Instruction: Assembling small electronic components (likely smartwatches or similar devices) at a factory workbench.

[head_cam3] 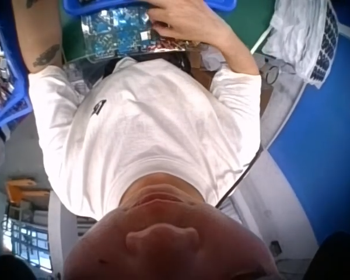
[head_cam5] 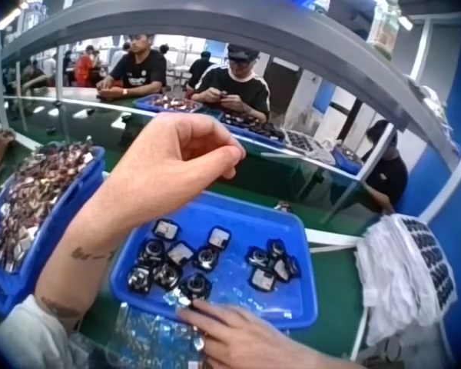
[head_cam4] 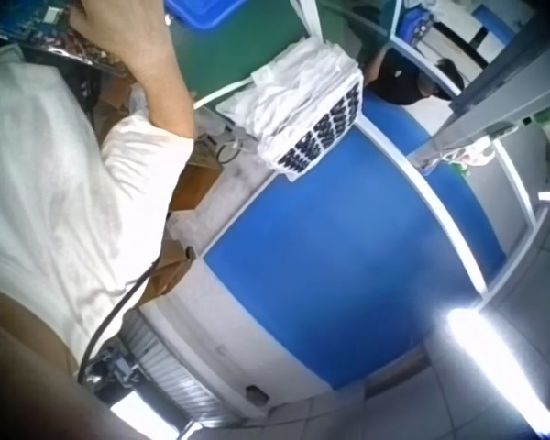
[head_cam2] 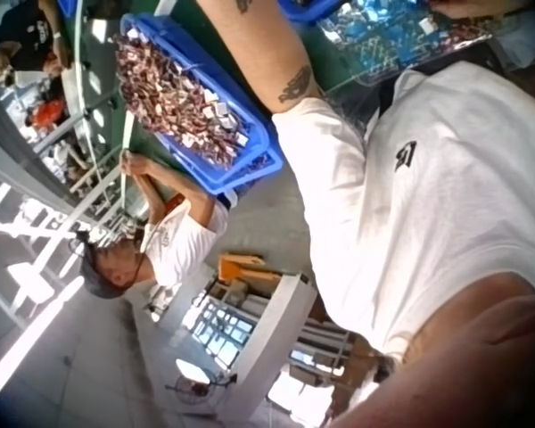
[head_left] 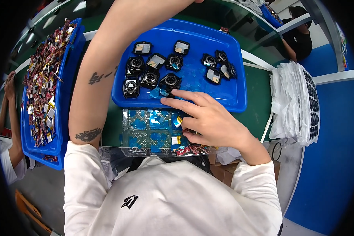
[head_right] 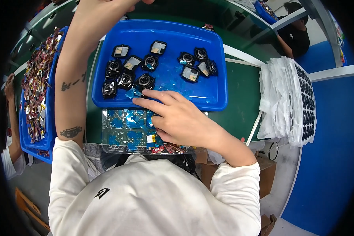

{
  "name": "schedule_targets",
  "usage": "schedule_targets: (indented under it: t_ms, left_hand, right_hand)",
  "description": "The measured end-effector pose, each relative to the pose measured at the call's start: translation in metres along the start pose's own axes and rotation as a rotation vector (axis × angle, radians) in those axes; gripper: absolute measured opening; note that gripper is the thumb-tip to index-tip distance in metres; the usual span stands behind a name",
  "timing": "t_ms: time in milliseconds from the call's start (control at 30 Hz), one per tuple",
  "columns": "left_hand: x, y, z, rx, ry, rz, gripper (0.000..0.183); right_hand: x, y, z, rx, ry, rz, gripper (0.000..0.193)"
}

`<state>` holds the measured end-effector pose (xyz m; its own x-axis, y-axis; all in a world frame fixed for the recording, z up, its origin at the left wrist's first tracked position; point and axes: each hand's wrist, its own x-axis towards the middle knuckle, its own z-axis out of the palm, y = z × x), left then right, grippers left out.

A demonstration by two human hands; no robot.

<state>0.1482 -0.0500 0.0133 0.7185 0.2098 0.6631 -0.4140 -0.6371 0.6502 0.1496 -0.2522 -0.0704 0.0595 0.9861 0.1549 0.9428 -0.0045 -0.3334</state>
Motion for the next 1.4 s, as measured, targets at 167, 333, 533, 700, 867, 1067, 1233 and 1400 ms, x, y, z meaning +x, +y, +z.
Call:
schedule_targets:
  t_ms: [167,333,533,700,867,1067,1233,1400]
  left_hand:
    - [0.007,-0.007,-0.007,-0.211,-0.169,-0.025,0.012]
    - [0.003,0.001,-0.009,-0.293,-0.353,0.2,0.012]
    - [0.005,0.001,-0.003,0.023,-0.195,0.518,0.025]
    - [0.006,-0.004,-0.002,0.058,-0.033,0.483,0.019]
    - [0.006,-0.001,-0.003,-0.275,-0.077,0.181,0.012]
    - [0.007,-0.005,-0.003,-0.46,-0.188,0.039,0.015]
    - [0.009,-0.002,-0.01,-0.754,-0.26,-0.236,0.017]
    - [0.009,-0.004,-0.01,-0.837,-0.312,-0.321,0.019]
  right_hand:
    - [-0.005,0.011,-0.016,0.454,0.289,0.081,0.007]
    - [0.014,0.029,-0.054,1.176,0.548,0.353,0.009]
    - [0.043,0.052,-0.087,1.409,0.736,0.231,0.009]
    - [0.058,0.048,-0.089,1.427,0.734,0.155,0.015]
    - [0.058,0.049,-0.082,1.115,0.788,0.067,0.02]
    - [0.056,0.061,-0.081,0.926,0.771,0.062,0.012]
    - [0.049,0.055,-0.086,0.969,0.763,0.021,0.011]
    - [0.043,0.057,-0.089,0.868,0.735,0.001,0.011]
